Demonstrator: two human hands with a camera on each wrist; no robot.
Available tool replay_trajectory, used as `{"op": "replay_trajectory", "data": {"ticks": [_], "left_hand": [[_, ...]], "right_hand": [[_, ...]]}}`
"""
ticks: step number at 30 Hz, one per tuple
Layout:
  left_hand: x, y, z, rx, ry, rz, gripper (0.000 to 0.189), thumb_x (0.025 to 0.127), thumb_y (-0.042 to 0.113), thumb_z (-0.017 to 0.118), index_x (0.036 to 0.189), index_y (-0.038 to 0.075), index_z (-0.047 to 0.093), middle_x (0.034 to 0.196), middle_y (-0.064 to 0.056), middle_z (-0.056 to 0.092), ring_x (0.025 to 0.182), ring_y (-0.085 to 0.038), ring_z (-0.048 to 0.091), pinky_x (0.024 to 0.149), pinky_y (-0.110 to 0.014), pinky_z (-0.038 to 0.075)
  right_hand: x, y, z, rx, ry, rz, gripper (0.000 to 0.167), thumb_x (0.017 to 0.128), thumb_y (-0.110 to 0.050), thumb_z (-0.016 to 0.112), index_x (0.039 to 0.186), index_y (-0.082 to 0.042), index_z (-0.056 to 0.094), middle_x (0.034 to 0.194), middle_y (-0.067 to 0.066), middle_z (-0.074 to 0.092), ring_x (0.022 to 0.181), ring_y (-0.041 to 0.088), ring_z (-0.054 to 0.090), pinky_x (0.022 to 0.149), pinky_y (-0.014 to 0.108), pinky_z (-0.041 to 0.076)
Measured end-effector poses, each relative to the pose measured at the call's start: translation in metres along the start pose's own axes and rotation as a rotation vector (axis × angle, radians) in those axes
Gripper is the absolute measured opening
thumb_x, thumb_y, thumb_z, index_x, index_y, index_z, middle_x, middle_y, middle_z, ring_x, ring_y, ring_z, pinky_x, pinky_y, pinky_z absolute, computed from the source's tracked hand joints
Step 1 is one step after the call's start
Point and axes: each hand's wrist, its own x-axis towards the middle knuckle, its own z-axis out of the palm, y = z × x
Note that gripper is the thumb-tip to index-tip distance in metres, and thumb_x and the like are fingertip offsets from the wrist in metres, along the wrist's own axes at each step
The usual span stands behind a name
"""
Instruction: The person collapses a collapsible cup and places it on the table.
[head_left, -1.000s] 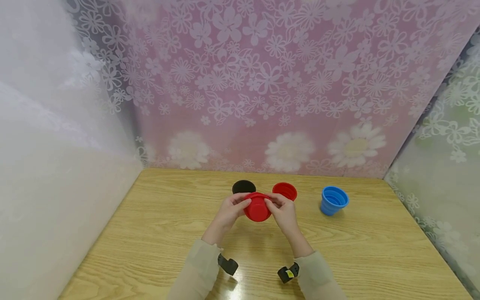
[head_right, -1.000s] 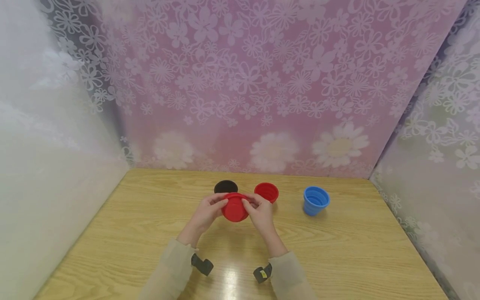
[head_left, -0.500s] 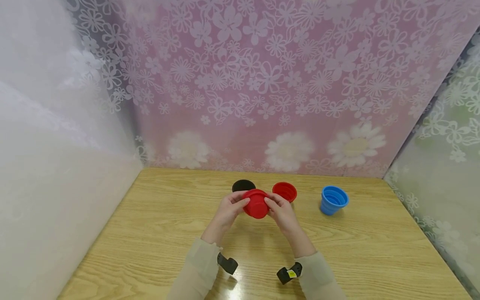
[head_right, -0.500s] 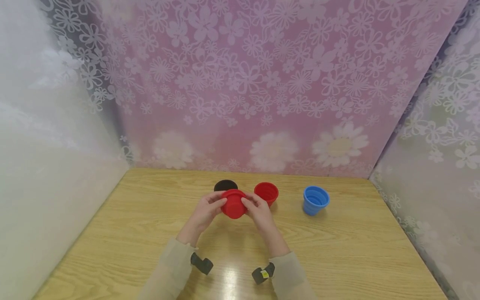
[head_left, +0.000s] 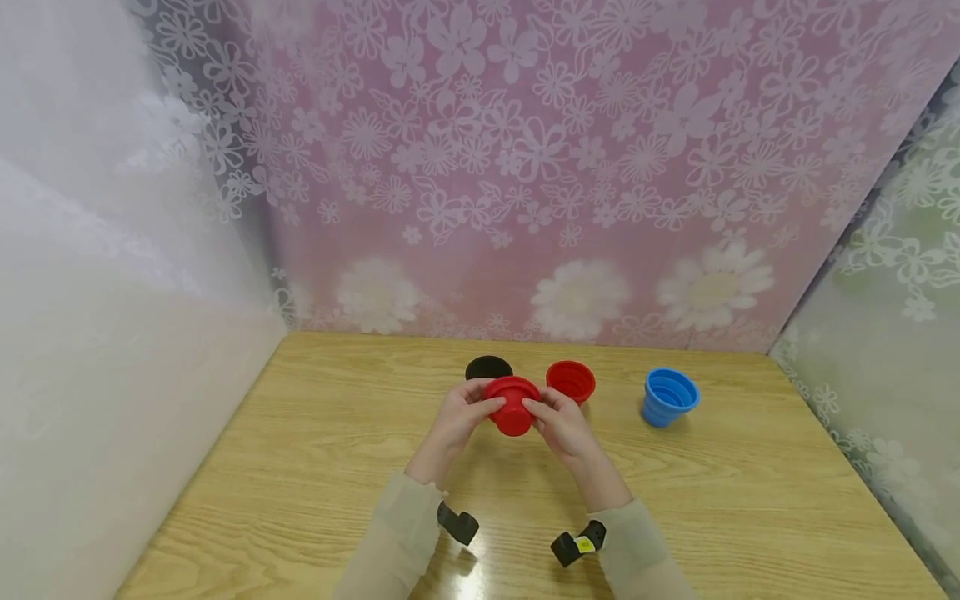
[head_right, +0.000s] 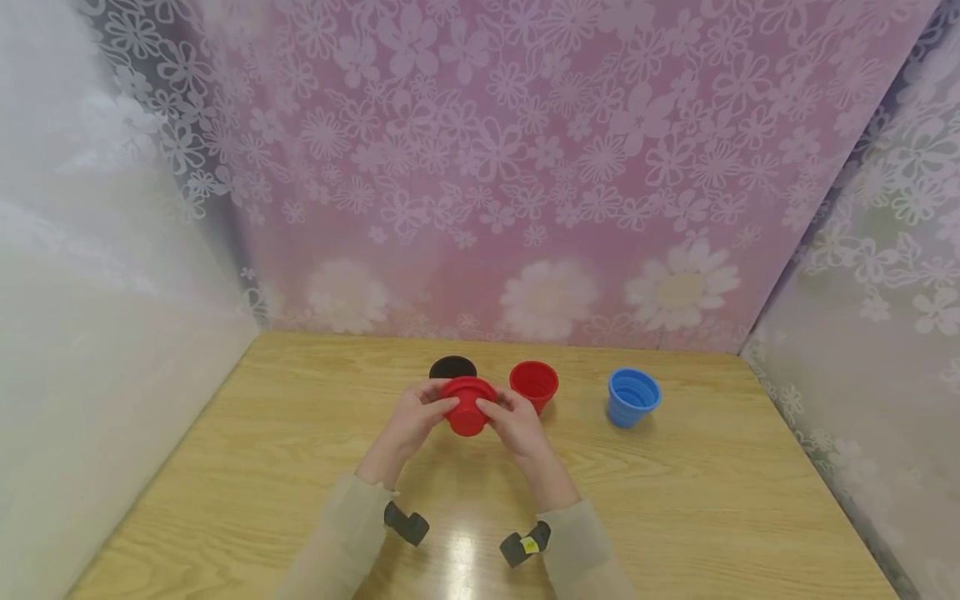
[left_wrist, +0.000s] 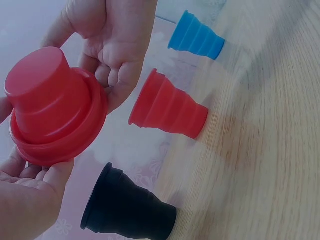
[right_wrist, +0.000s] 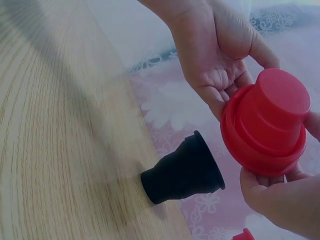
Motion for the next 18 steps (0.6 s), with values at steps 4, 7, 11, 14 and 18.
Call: {"op": "replay_trajectory", "data": {"ticks": [4, 7, 11, 14, 18], "left_hand": [[-0.0008, -0.0006, 0.0013, 0.006, -0.001, 0.019, 0.029, 0.079, -0.002, 0.062, 0.106, -0.010, 0.054, 0.087, -0.003, 0.059, 0.075, -0.014, 0.054, 0.067, -0.023, 0.047], [-0.0013, -0.0022, 0.0022, 0.010, 0.005, 0.033, 0.028, 0.079, -0.004, 0.062, 0.105, -0.011, 0.054, 0.086, -0.003, 0.058, 0.074, -0.014, 0.053, 0.066, -0.022, 0.047], [-0.0014, -0.0041, 0.0036, 0.009, 0.022, 0.039, 0.028, 0.078, -0.006, 0.061, 0.105, -0.010, 0.054, 0.086, -0.003, 0.059, 0.072, -0.014, 0.053, 0.065, -0.022, 0.047], [-0.0015, -0.0048, 0.0051, 0.019, 0.040, 0.042, 0.029, 0.077, -0.007, 0.061, 0.105, -0.010, 0.054, 0.087, -0.004, 0.059, 0.072, -0.014, 0.054, 0.065, -0.022, 0.047], [-0.0021, -0.0055, 0.0075, 0.048, 0.070, 0.040, 0.029, 0.076, -0.009, 0.061, 0.105, -0.011, 0.054, 0.087, -0.004, 0.059, 0.074, -0.014, 0.055, 0.067, -0.023, 0.048]], "right_hand": [[0.0001, 0.0006, -0.0008, 0.007, 0.003, 0.005, 0.027, 0.085, 0.000, 0.055, 0.109, 0.009, 0.046, 0.094, 0.007, 0.053, 0.079, 0.015, 0.054, 0.075, 0.023, 0.047], [-0.0005, 0.0008, -0.0011, 0.017, 0.008, 0.009, 0.024, 0.084, 0.002, 0.055, 0.106, 0.008, 0.047, 0.094, 0.007, 0.053, 0.080, 0.016, 0.053, 0.076, 0.023, 0.047], [-0.0010, 0.0007, -0.0003, 0.018, 0.027, 0.008, 0.021, 0.084, 0.003, 0.054, 0.104, 0.007, 0.048, 0.094, 0.008, 0.052, 0.081, 0.017, 0.052, 0.075, 0.023, 0.046], [-0.0016, 0.0005, 0.0005, 0.010, 0.042, 0.002, 0.022, 0.083, 0.004, 0.054, 0.104, 0.007, 0.047, 0.094, 0.008, 0.052, 0.081, 0.017, 0.052, 0.074, 0.023, 0.047], [-0.0023, 0.0008, 0.0012, -0.001, 0.050, -0.017, 0.024, 0.083, 0.007, 0.053, 0.106, 0.009, 0.046, 0.093, 0.008, 0.052, 0.081, 0.017, 0.052, 0.074, 0.022, 0.047]]}}
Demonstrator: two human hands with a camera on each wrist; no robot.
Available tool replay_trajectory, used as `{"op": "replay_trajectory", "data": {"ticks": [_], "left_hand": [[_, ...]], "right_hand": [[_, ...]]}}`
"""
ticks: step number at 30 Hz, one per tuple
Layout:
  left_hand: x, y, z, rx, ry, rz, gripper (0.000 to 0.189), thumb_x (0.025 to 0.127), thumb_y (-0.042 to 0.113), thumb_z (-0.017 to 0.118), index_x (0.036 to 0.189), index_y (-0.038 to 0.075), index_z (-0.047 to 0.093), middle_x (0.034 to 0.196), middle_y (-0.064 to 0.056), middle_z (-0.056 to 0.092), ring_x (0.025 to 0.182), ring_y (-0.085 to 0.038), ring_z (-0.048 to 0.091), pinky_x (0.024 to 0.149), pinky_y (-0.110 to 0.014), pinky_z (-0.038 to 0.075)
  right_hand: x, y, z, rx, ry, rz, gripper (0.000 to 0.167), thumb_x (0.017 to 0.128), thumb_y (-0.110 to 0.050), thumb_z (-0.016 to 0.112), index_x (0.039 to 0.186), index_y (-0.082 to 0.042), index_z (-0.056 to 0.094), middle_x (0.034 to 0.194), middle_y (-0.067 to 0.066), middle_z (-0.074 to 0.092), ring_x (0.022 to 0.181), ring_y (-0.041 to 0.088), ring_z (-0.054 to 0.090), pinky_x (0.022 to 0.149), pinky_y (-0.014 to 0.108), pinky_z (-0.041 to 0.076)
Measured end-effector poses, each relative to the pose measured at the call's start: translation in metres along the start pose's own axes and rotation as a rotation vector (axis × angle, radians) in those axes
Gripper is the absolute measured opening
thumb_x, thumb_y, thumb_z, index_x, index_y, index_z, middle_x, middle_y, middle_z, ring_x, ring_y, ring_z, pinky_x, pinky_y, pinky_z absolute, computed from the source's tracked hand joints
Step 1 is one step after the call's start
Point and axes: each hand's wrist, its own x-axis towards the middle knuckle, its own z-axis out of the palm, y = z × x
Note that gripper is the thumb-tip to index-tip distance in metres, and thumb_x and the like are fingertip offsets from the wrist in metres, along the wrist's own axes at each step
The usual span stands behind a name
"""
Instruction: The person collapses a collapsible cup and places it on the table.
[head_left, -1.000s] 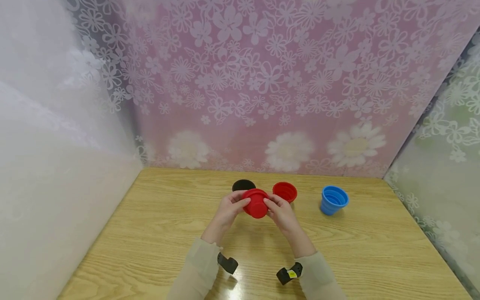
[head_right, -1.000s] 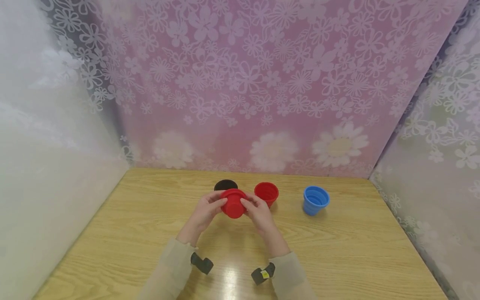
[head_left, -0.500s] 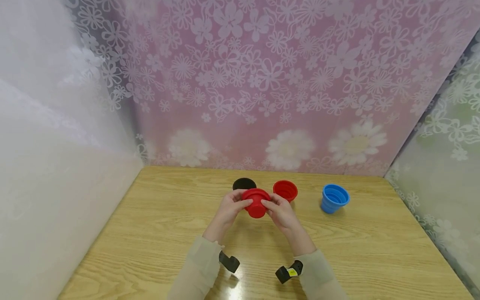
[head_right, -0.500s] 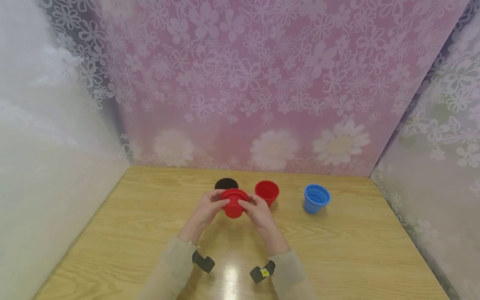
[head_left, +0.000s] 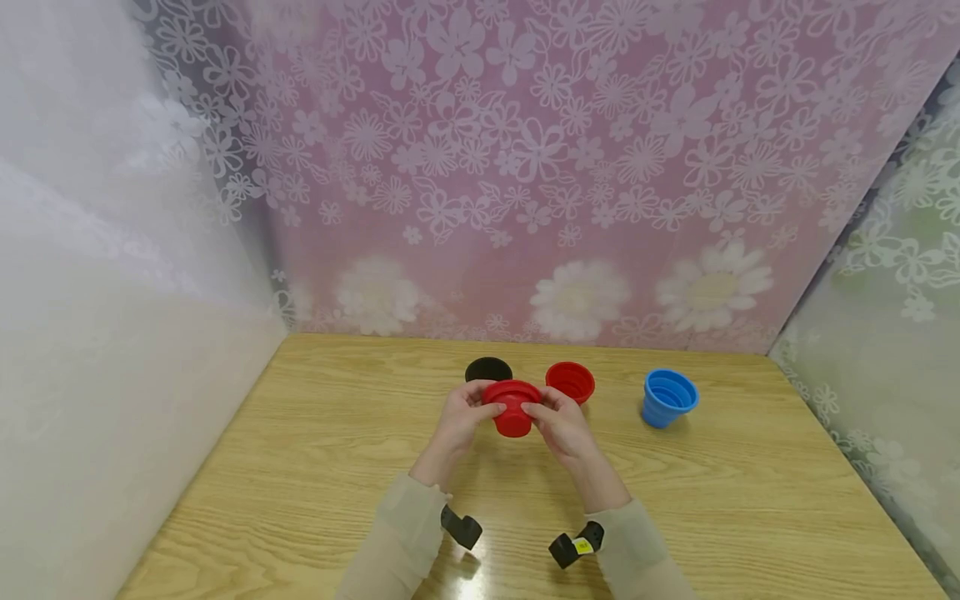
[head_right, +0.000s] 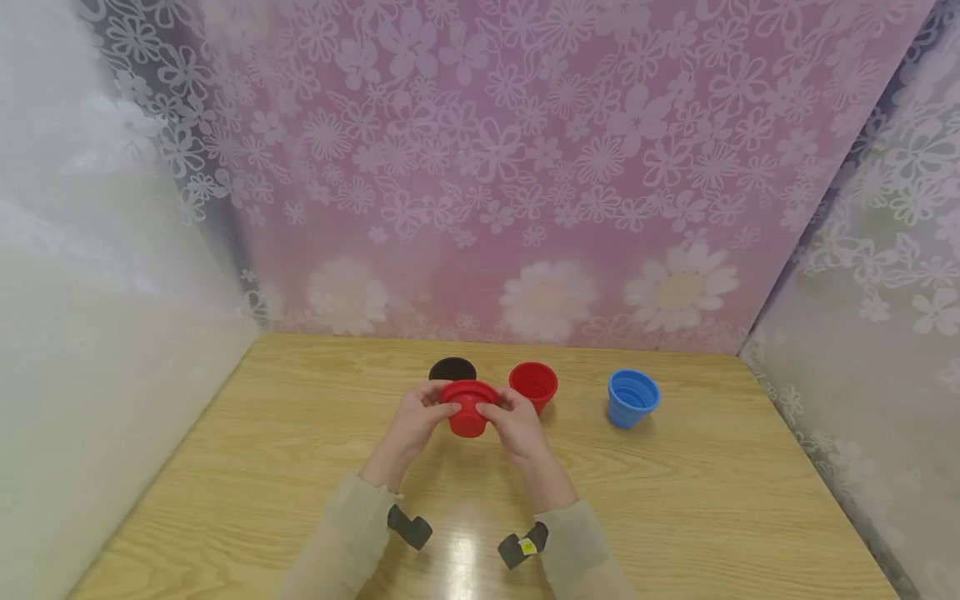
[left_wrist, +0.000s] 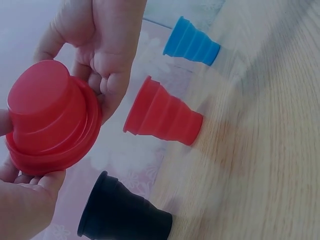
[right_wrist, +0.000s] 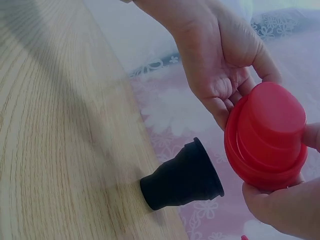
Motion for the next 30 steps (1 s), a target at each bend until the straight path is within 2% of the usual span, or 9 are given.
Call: {"op": "replay_trajectory", "data": {"ticks": [5, 11, 14, 18, 21, 25, 30], "left_hand": [[-0.002, 0.001, 0.002, 0.049, 0.021, 0.007, 0.029, 0.077, -0.009, 0.060, 0.105, -0.009, 0.055, 0.089, -0.007, 0.059, 0.076, -0.015, 0.054, 0.068, -0.024, 0.048], [-0.004, 0.003, 0.001, 0.095, -0.010, 0.070, 0.028, 0.079, -0.007, 0.060, 0.106, -0.009, 0.056, 0.092, -0.009, 0.059, 0.078, -0.015, 0.054, 0.068, -0.024, 0.049], [-0.011, 0.014, 0.003, 0.132, -0.029, 0.101, 0.027, 0.080, -0.006, 0.059, 0.106, -0.010, 0.055, 0.094, -0.012, 0.058, 0.078, -0.015, 0.054, 0.069, -0.025, 0.049], [-0.020, 0.029, 0.005, 0.249, -0.030, 0.140, 0.027, 0.081, -0.003, 0.059, 0.107, -0.009, 0.056, 0.096, -0.017, 0.059, 0.080, -0.017, 0.055, 0.070, -0.026, 0.050], [-0.021, 0.029, 0.005, 0.307, -0.024, 0.172, 0.027, 0.082, 0.000, 0.060, 0.107, -0.008, 0.057, 0.098, -0.019, 0.060, 0.082, -0.021, 0.056, 0.071, -0.026, 0.050], [-0.021, 0.027, 0.003, 0.330, -0.007, 0.178, 0.028, 0.082, 0.003, 0.062, 0.108, -0.007, 0.058, 0.098, -0.018, 0.060, 0.083, -0.021, 0.057, 0.071, -0.027, 0.050], [-0.021, 0.027, 0.003, 0.328, 0.015, 0.148, 0.029, 0.081, 0.007, 0.063, 0.108, -0.004, 0.059, 0.098, -0.015, 0.061, 0.083, -0.021, 0.057, 0.072, -0.028, 0.050]], "right_hand": [[0.002, 0.003, 0.000, -0.052, 0.007, -0.030, 0.025, 0.082, 0.008, 0.053, 0.106, 0.012, 0.045, 0.090, 0.008, 0.053, 0.079, 0.016, 0.052, 0.073, 0.022, 0.048], [0.004, 0.004, -0.004, -0.289, 0.057, -0.095, 0.025, 0.081, 0.004, 0.059, 0.103, 0.012, 0.052, 0.086, 0.009, 0.058, 0.076, 0.017, 0.055, 0.069, 0.023, 0.048], [0.003, 0.003, -0.004, -0.396, 0.070, -0.115, 0.025, 0.080, 0.000, 0.062, 0.103, 0.010, 0.055, 0.087, 0.011, 0.060, 0.075, 0.017, 0.056, 0.069, 0.024, 0.049], [0.002, 0.003, -0.005, -0.492, 0.063, -0.142, 0.025, 0.080, -0.004, 0.064, 0.101, 0.007, 0.057, 0.088, 0.013, 0.060, 0.075, 0.018, 0.059, 0.071, 0.030, 0.050], [0.002, 0.003, -0.005, -0.558, 0.051, -0.179, 0.023, 0.080, -0.006, 0.064, 0.099, 0.006, 0.058, 0.086, 0.014, 0.061, 0.073, 0.019, 0.060, 0.068, 0.030, 0.051], [0.002, 0.004, -0.005, -0.610, 0.045, -0.222, 0.021, 0.080, -0.007, 0.065, 0.096, 0.006, 0.059, 0.082, 0.013, 0.062, 0.070, 0.019, 0.059, 0.063, 0.025, 0.050], [0.000, 0.005, -0.005, -0.627, 0.051, -0.241, 0.022, 0.081, -0.008, 0.064, 0.096, 0.006, 0.059, 0.080, 0.012, 0.061, 0.068, 0.019, 0.058, 0.063, 0.027, 0.051]]}}
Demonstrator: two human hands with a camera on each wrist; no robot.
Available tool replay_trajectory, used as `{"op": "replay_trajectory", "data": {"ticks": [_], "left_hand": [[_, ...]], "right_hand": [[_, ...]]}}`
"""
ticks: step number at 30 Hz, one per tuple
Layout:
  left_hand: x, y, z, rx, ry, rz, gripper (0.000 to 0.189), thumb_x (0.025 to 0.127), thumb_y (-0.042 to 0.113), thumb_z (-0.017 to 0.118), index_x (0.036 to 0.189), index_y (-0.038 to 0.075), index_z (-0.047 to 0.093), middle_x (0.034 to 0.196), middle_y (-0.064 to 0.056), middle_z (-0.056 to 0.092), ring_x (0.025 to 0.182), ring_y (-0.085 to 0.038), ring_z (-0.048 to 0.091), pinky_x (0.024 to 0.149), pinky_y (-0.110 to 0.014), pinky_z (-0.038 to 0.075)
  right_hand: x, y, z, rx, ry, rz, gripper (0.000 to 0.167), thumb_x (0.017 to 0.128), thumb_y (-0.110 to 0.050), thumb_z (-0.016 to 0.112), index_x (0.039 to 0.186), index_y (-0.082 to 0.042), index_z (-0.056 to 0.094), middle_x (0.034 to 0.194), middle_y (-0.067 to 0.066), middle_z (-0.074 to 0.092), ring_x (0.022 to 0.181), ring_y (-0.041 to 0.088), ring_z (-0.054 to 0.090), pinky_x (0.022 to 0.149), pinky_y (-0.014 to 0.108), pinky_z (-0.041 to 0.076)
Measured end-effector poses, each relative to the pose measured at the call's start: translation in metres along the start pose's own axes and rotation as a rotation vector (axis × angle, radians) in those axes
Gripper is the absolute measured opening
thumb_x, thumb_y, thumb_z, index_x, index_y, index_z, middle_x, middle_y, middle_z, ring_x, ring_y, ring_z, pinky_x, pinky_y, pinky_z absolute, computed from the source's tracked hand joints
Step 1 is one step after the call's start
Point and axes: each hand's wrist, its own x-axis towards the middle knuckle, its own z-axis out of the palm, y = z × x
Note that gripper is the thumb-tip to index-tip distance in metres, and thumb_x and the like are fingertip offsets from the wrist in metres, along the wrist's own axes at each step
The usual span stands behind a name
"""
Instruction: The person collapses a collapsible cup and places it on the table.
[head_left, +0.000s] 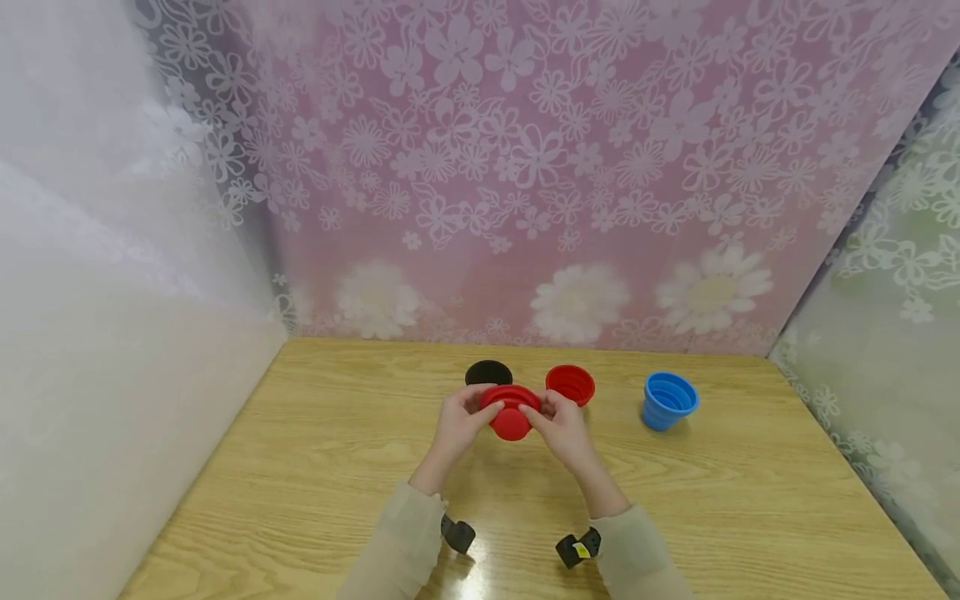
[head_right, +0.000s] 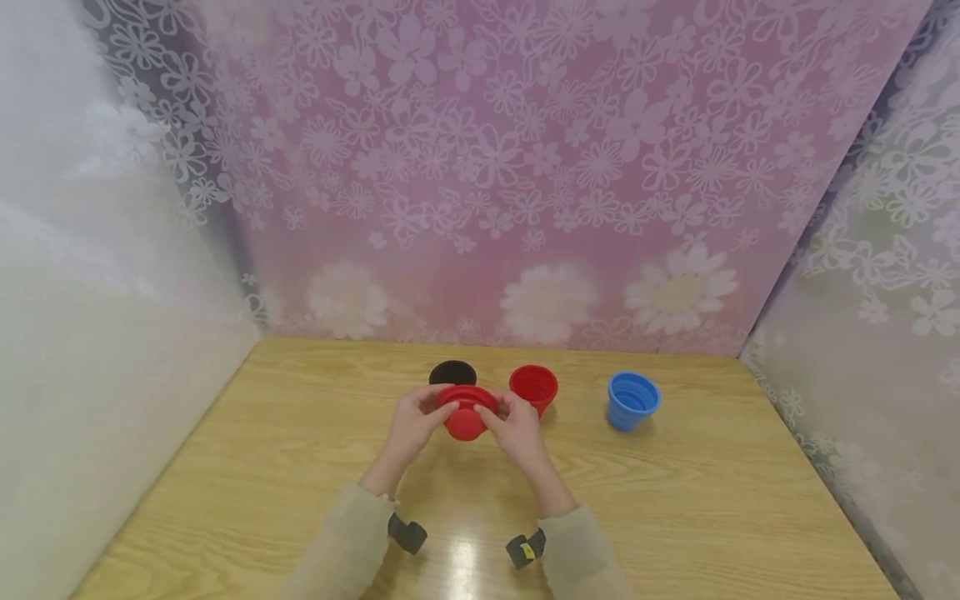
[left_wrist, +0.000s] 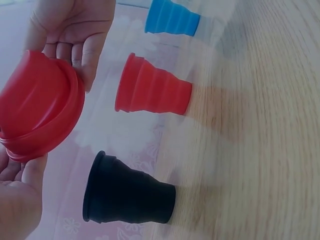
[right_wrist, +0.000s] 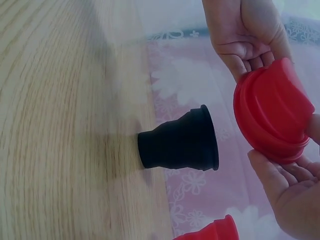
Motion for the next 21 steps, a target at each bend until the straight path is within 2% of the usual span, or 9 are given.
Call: {"op": "replay_trajectory", "data": {"ticks": [3, 7, 9, 12, 16, 21], "left_hand": [[0.0000, 0.0002, -0.0007, -0.054, -0.002, -0.014, 0.031, 0.082, 0.007, 0.063, 0.109, -0.005, 0.058, 0.101, -0.016, 0.060, 0.085, -0.021, 0.058, 0.073, -0.029, 0.050], [0.0010, -0.0027, -0.0023, -0.222, -0.022, -0.051, 0.033, 0.083, 0.003, 0.060, 0.114, -0.008, 0.054, 0.104, -0.016, 0.059, 0.087, -0.017, 0.058, 0.076, -0.028, 0.049], [0.0020, -0.0047, -0.0032, -0.311, -0.047, -0.063, 0.035, 0.084, 0.000, 0.058, 0.116, -0.010, 0.051, 0.105, -0.016, 0.058, 0.087, -0.015, 0.058, 0.078, -0.028, 0.048], [0.0035, -0.0068, -0.0043, -0.387, -0.098, -0.069, 0.037, 0.084, -0.002, 0.056, 0.119, -0.011, 0.047, 0.106, -0.015, 0.058, 0.088, -0.014, 0.059, 0.079, -0.029, 0.048], [0.0049, -0.0073, -0.0041, -0.403, -0.132, -0.087, 0.037, 0.085, -0.003, 0.055, 0.120, -0.010, 0.047, 0.106, -0.015, 0.058, 0.088, -0.014, 0.059, 0.080, -0.031, 0.047], [0.0035, -0.0041, -0.0001, -0.308, -0.086, -0.090, 0.035, 0.083, -0.005, 0.057, 0.117, -0.010, 0.050, 0.103, -0.017, 0.059, 0.085, -0.014, 0.059, 0.078, -0.031, 0.048]], "right_hand": [[-0.0003, 0.0000, 0.0011, -0.012, 0.016, -0.001, 0.020, 0.082, -0.008, 0.063, 0.096, 0.005, 0.059, 0.077, 0.011, 0.061, 0.066, 0.018, 0.058, 0.062, 0.027, 0.051], [0.0010, 0.0000, 0.0014, -0.018, 0.061, -0.012, 0.017, 0.083, -0.008, 0.062, 0.092, 0.005, 0.059, 0.070, 0.010, 0.058, 0.060, 0.016, 0.055, 0.060, 0.029, 0.052], [0.0019, 0.0003, 0.0006, -0.008, 0.088, -0.026, 0.016, 0.083, -0.008, 0.062, 0.090, 0.006, 0.059, 0.068, 0.010, 0.057, 0.058, 0.015, 0.055, 0.059, 0.029, 0.052], [0.0033, 0.0009, -0.0007, 0.006, 0.116, -0.041, 0.016, 0.083, -0.007, 0.062, 0.089, 0.007, 0.058, 0.067, 0.010, 0.058, 0.057, 0.012, 0.055, 0.058, 0.026, 0.052], [0.0029, 0.0000, -0.0019, 0.014, 0.130, -0.031, 0.019, 0.083, -0.007, 0.061, 0.092, 0.009, 0.057, 0.070, 0.010, 0.058, 0.058, 0.009, 0.055, 0.058, 0.023, 0.051], [0.0009, -0.0017, -0.0013, -0.001, 0.140, -0.012, 0.019, 0.083, -0.009, 0.061, 0.092, 0.008, 0.058, 0.069, 0.009, 0.058, 0.059, 0.009, 0.054, 0.057, 0.021, 0.050]]}}
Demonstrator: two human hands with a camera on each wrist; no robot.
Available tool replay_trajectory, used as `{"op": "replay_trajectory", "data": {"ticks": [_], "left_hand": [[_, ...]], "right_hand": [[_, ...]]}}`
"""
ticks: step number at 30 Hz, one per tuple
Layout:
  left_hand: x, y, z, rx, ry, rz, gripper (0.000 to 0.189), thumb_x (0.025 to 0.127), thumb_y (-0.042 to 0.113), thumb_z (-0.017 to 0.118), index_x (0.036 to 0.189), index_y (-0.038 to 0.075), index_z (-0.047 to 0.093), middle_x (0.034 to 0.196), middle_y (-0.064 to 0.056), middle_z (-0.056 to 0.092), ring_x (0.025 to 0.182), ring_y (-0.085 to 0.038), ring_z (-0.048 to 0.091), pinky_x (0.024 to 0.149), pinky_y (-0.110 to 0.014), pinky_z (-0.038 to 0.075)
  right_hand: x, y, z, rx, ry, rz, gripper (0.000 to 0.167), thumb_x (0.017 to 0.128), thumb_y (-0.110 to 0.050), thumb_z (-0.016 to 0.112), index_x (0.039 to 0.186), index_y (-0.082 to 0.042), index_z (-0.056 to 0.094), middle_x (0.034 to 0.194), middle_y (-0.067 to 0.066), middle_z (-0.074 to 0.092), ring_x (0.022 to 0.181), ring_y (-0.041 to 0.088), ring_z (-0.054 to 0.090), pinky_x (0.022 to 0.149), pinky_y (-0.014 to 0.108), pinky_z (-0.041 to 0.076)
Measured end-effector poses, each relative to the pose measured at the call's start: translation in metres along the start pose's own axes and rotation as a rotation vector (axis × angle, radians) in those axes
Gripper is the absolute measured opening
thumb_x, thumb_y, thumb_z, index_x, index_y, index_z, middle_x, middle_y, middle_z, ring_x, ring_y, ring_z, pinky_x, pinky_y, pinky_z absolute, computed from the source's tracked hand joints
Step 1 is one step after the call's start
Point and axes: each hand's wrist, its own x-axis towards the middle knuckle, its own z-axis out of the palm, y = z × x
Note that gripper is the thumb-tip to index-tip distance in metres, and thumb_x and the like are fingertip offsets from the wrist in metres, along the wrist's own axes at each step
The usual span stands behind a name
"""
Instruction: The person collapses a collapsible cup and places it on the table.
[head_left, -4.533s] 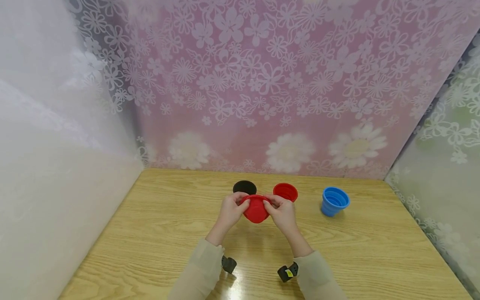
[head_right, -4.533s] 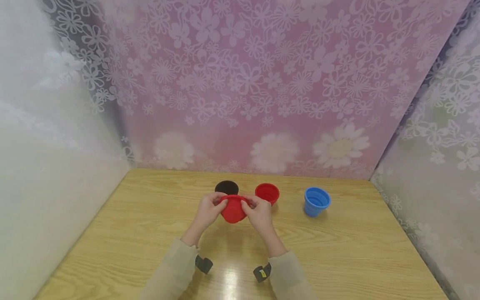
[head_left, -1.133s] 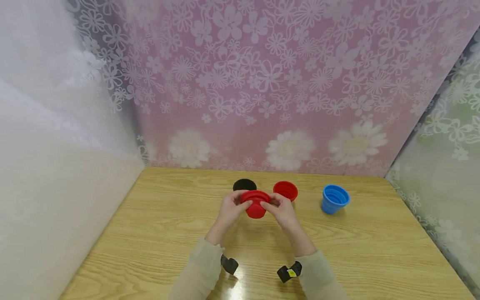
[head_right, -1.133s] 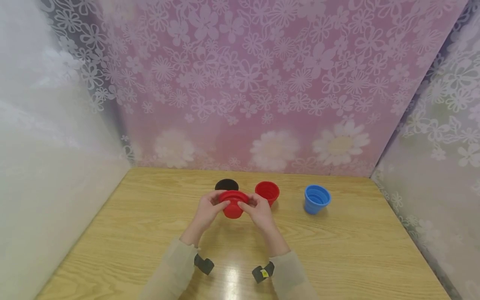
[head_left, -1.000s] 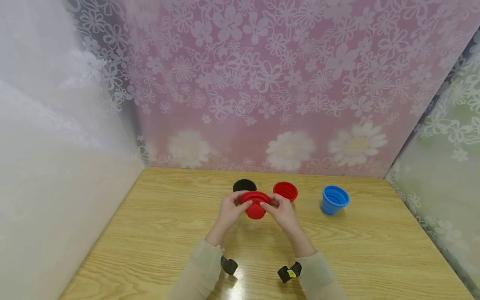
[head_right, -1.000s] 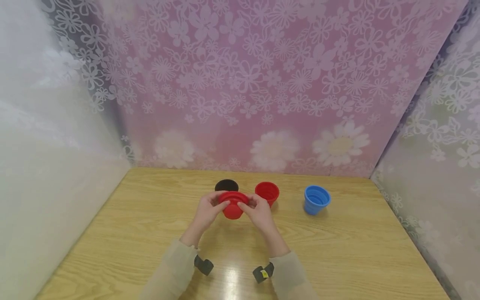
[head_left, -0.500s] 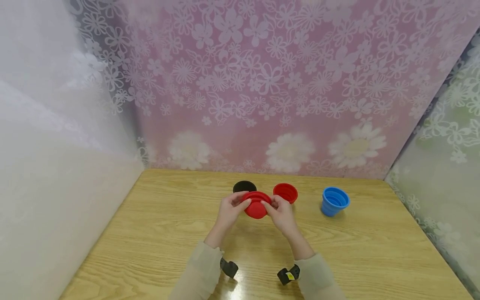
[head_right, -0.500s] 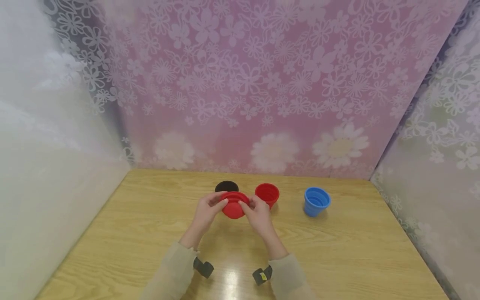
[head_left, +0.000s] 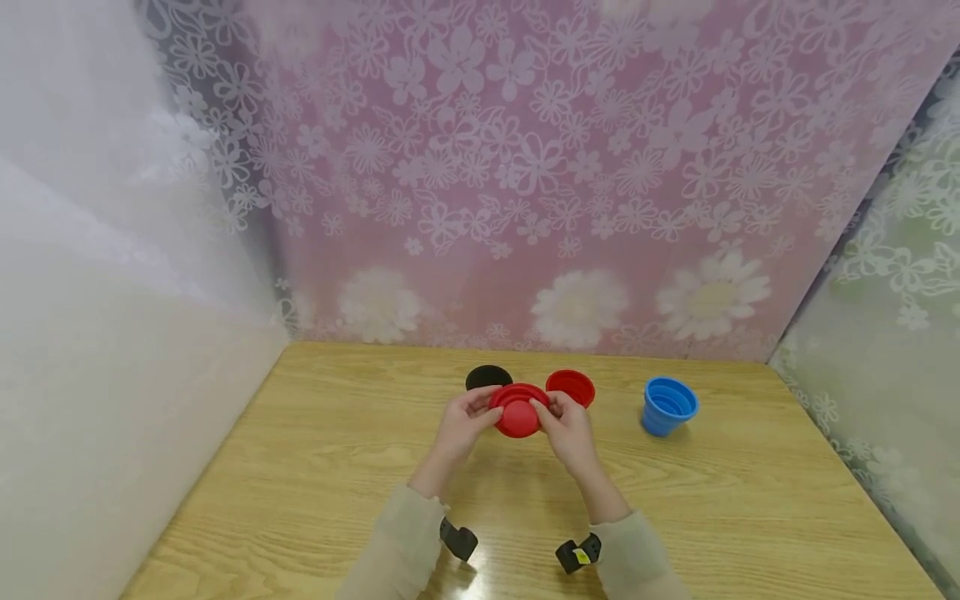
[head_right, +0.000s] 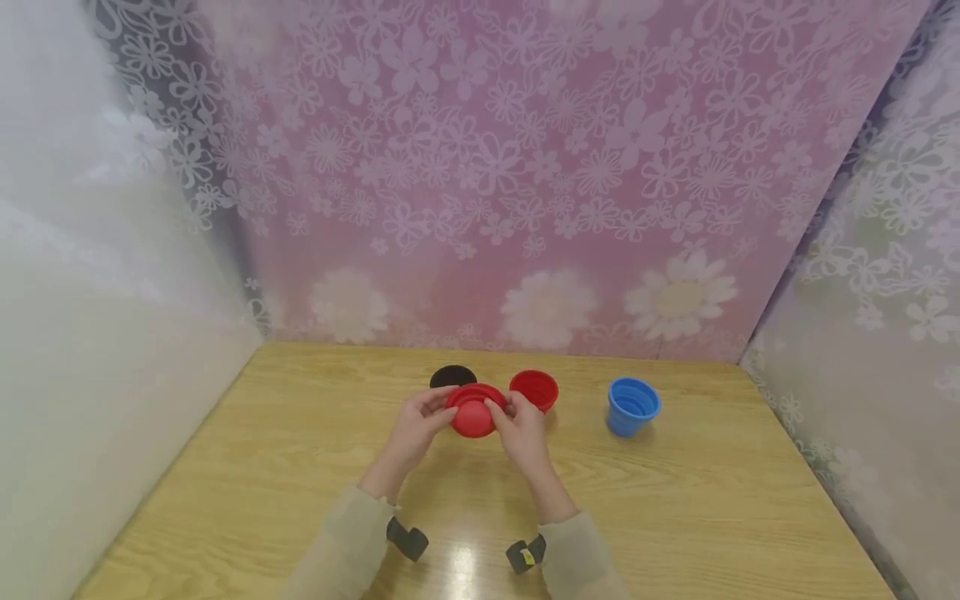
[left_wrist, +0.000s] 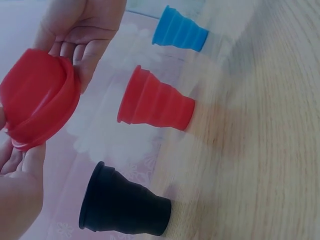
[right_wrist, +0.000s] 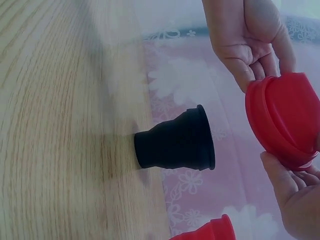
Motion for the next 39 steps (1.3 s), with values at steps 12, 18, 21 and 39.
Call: {"op": "replay_trajectory", "data": {"ticks": [12, 18, 21, 39], "left_hand": [[-0.003, 0.002, 0.011, 0.260, 0.140, 0.139, 0.029, 0.081, -0.006, 0.058, 0.109, -0.010, 0.056, 0.102, -0.023, 0.059, 0.090, -0.029, 0.057, 0.075, -0.028, 0.049], [-0.004, 0.001, 0.009, 0.285, 0.189, 0.146, 0.028, 0.081, -0.007, 0.056, 0.109, -0.009, 0.056, 0.102, -0.022, 0.059, 0.090, -0.028, 0.057, 0.074, -0.027, 0.049], [-0.004, 0.000, 0.008, 0.228, 0.178, 0.098, 0.027, 0.081, -0.005, 0.057, 0.108, -0.010, 0.056, 0.099, -0.020, 0.060, 0.086, -0.023, 0.058, 0.074, -0.028, 0.049], [-0.005, 0.002, 0.007, -0.008, -0.003, -0.074, 0.035, 0.085, -0.002, 0.052, 0.118, -0.011, 0.047, 0.102, -0.015, 0.059, 0.086, -0.015, 0.057, 0.078, -0.031, 0.048]], "right_hand": [[-0.004, 0.003, -0.002, 0.099, -0.044, 0.019, 0.023, 0.086, -0.008, 0.058, 0.100, 0.010, 0.057, 0.081, 0.015, 0.061, 0.068, 0.011, 0.059, 0.064, 0.027, 0.052], [-0.008, 0.004, -0.007, 0.216, -0.174, 0.028, 0.028, 0.087, 0.000, 0.053, 0.113, 0.012, 0.050, 0.097, 0.022, 0.059, 0.080, 0.014, 0.061, 0.076, 0.040, 0.048], [-0.009, 0.004, -0.007, 0.216, -0.178, 0.045, 0.030, 0.086, 0.001, 0.054, 0.113, 0.011, 0.050, 0.097, 0.022, 0.059, 0.081, 0.015, 0.061, 0.075, 0.038, 0.048], [-0.007, 0.001, -0.004, 0.210, -0.026, 0.085, 0.025, 0.085, 0.003, 0.054, 0.109, 0.011, 0.053, 0.091, 0.021, 0.060, 0.073, 0.013, 0.061, 0.066, 0.027, 0.051]]}}
